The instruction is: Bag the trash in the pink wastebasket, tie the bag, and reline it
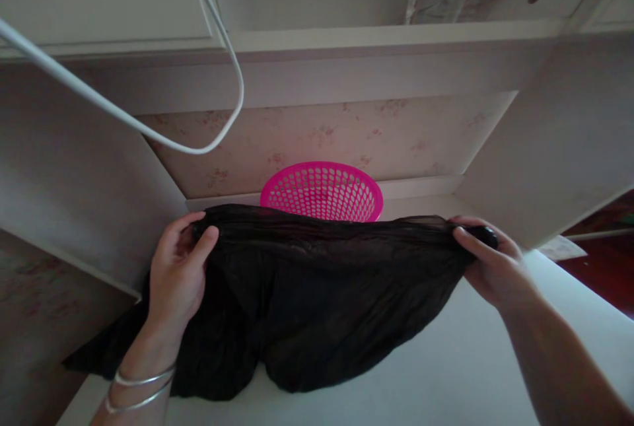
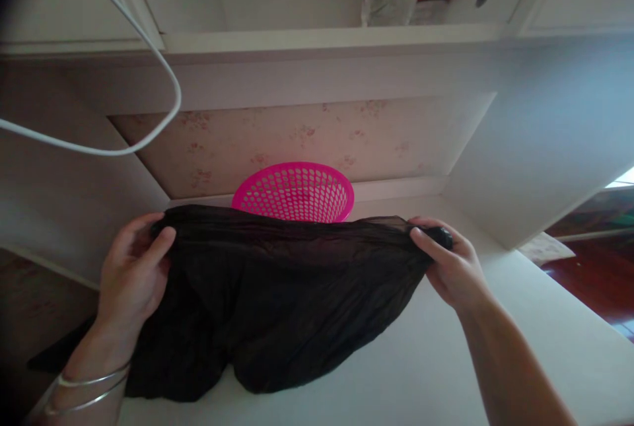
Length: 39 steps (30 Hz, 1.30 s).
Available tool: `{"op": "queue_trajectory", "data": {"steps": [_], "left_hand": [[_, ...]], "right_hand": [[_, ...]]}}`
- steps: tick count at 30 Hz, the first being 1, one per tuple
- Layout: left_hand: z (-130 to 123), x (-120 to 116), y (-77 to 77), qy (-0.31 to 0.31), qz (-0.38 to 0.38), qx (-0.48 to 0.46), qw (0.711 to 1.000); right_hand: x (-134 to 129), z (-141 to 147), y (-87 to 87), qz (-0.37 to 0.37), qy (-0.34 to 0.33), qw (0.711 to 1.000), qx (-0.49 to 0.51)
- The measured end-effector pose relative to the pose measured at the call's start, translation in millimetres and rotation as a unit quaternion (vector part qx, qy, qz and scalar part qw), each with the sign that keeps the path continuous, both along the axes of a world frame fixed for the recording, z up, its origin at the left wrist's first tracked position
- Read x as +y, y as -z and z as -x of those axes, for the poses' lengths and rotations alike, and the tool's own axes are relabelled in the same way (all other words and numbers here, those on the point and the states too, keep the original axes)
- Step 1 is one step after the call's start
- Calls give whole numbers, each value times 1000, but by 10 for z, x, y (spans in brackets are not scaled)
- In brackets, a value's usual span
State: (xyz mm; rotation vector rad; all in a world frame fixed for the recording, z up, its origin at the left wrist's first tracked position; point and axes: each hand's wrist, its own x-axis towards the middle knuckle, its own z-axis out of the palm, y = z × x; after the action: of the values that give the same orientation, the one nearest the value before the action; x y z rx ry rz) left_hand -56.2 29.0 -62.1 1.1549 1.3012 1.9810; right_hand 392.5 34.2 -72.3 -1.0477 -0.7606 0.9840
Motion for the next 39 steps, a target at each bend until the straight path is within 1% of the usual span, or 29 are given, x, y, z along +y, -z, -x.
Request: {"op": "queue_trajectory", "data": {"steps": [1,3,5,7,8,10,12,16,17,18,19,21,22,23,24,25,27,28,31,33,35,39], "left_hand": [[5,20,-34,-9,0,-18,1000],[34,61,-115,0,8,-59,998],[78,105,-184,34,33,-57,997],[123,155,-219,62,46,-33,996],[145,182,-227,64,43,-22,997],[187,240,-239,48,20,-19,998],[226,299,-271,36,-6,-47,998],[292,380,-400,57,-36,-116,991],[301,381,-430,63,-37,-127,989],[304,372,-453,67,-35,-136,988],[301,353,-469,72,-33,-145,986],[274,286,-473,86,-28,-163,983],[251,243,-464,93,-30,-166,981],[225,198,-449,100,-35,-163,981],[197,155,-431,105,-39,-150,982],[170,118,-412,107,-42,-127,985],[134,72,-378,93,-49,-77,991],[128,67,-365,80,-53,-61,994],[161,116,-355,25,-78,-61,995],[210,175,-373,13,-85,-80,993],[260,235,-403,30,-76,-102,991],[345,318,-469,100,-24,-146,984]], "right_hand": [[14,-8,-23,-8,10,1000,-1],[17,-25,-84,-28,27,999,0],[-1,-42,-158,-48,39,998,-6],[-24,-52,-237,-72,55,996,-18],[-30,-54,-275,-85,64,994,-22],[-27,-53,-344,-110,82,990,-24],[-5,-50,-406,-136,102,985,-21],[33,-55,-496,-183,114,976,-26],[28,-63,-506,-189,104,976,-27],[15,-76,-506,-190,80,978,-27],[-4,-94,-494,-190,42,980,-27],[-49,-150,-432,-187,-65,979,-49],[-67,-184,-383,-180,-119,974,-75],[-79,-219,-326,-167,-158,967,-112],[-82,-253,-266,-147,-176,961,-155],[-76,-282,-208,-123,-173,957,-196],[-44,-318,-120,-85,-126,958,-242],[-25,-322,-99,-78,-95,963,-239],[18,-272,-141,-89,-12,984,-156],[26,-208,-227,-102,26,990,-94],[31,-148,-319,-129,60,988,-57],[62,-87,-453,-184,119,975,-35]]}}
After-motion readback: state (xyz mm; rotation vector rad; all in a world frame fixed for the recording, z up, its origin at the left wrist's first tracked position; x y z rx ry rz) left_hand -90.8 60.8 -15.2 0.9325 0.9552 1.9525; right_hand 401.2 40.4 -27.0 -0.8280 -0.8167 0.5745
